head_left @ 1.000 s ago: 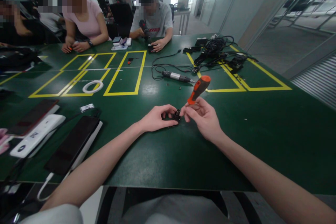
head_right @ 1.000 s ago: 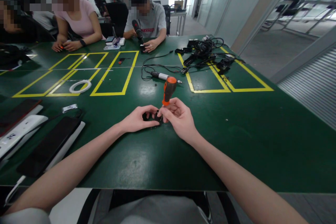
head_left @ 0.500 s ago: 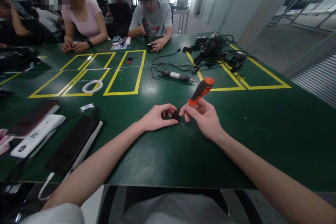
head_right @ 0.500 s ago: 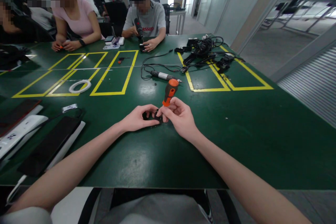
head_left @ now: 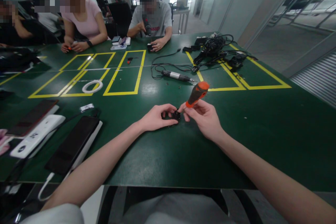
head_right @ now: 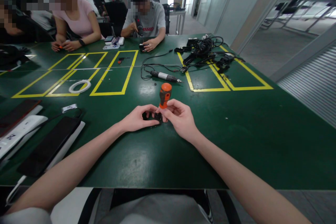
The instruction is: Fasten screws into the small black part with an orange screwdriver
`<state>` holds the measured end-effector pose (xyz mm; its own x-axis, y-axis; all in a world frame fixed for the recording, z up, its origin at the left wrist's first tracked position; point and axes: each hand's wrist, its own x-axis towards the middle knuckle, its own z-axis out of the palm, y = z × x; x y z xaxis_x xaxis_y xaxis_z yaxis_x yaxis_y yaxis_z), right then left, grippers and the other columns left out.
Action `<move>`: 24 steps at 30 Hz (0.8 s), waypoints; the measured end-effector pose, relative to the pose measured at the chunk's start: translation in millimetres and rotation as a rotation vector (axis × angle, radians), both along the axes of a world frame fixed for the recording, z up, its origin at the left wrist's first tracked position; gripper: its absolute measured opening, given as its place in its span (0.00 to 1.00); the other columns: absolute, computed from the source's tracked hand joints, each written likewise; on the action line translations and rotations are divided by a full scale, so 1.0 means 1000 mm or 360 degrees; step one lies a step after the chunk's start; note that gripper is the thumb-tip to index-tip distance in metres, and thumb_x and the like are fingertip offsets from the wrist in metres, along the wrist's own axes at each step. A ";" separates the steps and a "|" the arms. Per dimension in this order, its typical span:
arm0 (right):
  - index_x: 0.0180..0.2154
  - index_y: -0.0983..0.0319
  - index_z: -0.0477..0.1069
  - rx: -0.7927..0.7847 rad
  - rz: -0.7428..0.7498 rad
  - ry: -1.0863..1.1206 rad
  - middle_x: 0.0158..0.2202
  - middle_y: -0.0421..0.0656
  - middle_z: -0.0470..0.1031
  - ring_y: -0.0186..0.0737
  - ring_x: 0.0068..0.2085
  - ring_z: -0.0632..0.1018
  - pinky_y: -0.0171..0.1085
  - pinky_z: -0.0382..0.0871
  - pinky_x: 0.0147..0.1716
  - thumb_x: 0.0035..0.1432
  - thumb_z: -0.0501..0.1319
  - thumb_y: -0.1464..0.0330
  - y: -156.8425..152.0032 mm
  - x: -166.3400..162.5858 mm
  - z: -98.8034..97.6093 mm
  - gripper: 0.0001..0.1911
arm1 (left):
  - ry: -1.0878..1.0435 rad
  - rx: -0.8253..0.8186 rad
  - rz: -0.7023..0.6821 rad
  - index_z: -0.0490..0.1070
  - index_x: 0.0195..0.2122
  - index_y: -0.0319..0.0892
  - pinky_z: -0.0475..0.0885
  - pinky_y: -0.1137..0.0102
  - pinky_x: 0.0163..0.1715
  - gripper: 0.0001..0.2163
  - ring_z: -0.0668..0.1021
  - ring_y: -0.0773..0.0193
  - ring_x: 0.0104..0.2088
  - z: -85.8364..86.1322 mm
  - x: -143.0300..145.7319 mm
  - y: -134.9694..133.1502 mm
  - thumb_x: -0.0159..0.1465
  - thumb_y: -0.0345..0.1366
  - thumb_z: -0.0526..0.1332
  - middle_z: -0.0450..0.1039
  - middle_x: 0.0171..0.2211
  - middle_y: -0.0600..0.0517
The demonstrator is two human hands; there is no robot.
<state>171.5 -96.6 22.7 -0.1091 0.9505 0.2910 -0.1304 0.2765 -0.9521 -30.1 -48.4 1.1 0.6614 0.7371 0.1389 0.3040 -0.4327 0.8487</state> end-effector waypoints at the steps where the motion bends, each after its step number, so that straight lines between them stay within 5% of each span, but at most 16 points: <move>1: 0.30 0.59 0.75 0.0002 -0.0001 -0.0017 0.23 0.38 0.75 0.33 0.22 0.72 0.35 0.70 0.25 0.56 0.72 0.49 0.000 0.001 0.000 0.21 | 0.0007 0.0000 0.0002 0.76 0.48 0.40 0.67 0.70 0.35 0.17 0.74 0.66 0.34 0.000 0.000 0.000 0.61 0.43 0.71 0.77 0.37 0.52; 24: 0.33 0.59 0.73 -0.0031 -0.0037 -0.0013 0.26 0.39 0.78 0.33 0.23 0.73 0.36 0.73 0.27 0.55 0.74 0.50 -0.001 0.000 -0.002 0.21 | 0.0017 0.0013 0.0009 0.76 0.46 0.40 0.68 0.71 0.35 0.17 0.75 0.66 0.34 0.000 0.000 0.000 0.60 0.43 0.71 0.78 0.36 0.52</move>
